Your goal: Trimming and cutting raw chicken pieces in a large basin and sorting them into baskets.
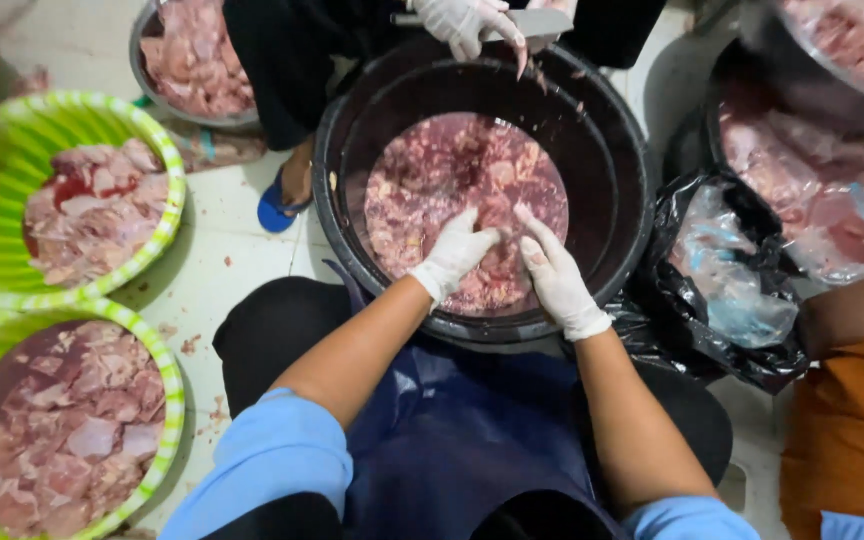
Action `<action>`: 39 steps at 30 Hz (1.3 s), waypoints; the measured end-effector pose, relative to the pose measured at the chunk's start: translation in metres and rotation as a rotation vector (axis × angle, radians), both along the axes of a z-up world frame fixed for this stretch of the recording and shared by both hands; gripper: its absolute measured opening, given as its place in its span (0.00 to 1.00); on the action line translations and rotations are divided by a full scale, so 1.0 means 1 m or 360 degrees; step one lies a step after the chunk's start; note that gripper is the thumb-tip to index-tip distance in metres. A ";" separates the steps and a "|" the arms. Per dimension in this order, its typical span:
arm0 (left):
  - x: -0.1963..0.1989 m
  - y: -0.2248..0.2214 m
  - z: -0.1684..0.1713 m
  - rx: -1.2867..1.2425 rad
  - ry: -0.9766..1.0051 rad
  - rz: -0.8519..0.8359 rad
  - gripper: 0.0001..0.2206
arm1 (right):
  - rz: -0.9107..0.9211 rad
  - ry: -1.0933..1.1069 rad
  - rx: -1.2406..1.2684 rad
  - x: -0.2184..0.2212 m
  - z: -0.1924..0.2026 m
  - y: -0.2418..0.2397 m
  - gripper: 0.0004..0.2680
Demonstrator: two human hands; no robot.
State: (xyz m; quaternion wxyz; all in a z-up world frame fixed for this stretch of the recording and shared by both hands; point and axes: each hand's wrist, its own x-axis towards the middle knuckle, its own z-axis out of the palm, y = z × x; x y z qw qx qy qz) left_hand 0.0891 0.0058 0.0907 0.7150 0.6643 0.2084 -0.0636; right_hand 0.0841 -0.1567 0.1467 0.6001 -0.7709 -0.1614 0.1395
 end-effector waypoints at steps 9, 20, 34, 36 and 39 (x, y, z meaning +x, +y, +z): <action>0.021 -0.017 -0.040 0.0463 -0.0152 -0.0294 0.18 | 0.0102 -0.0144 -0.0479 0.013 0.033 0.005 0.20; 0.009 -0.003 -0.024 0.0684 -0.0274 -0.0497 0.14 | 0.0104 -0.0354 -0.0518 0.018 0.009 0.000 0.19; -0.002 0.001 0.019 0.0245 0.0087 -0.0398 0.23 | 0.0108 0.0275 0.0392 0.022 -0.017 -0.003 0.17; -0.001 0.002 0.014 0.0210 0.0100 -0.0387 0.23 | 0.0234 0.0181 0.0233 0.015 0.001 0.002 0.19; 0.003 0.007 0.003 0.0242 0.0101 -0.0446 0.25 | 0.0181 0.0032 -0.0096 0.001 0.043 0.018 0.20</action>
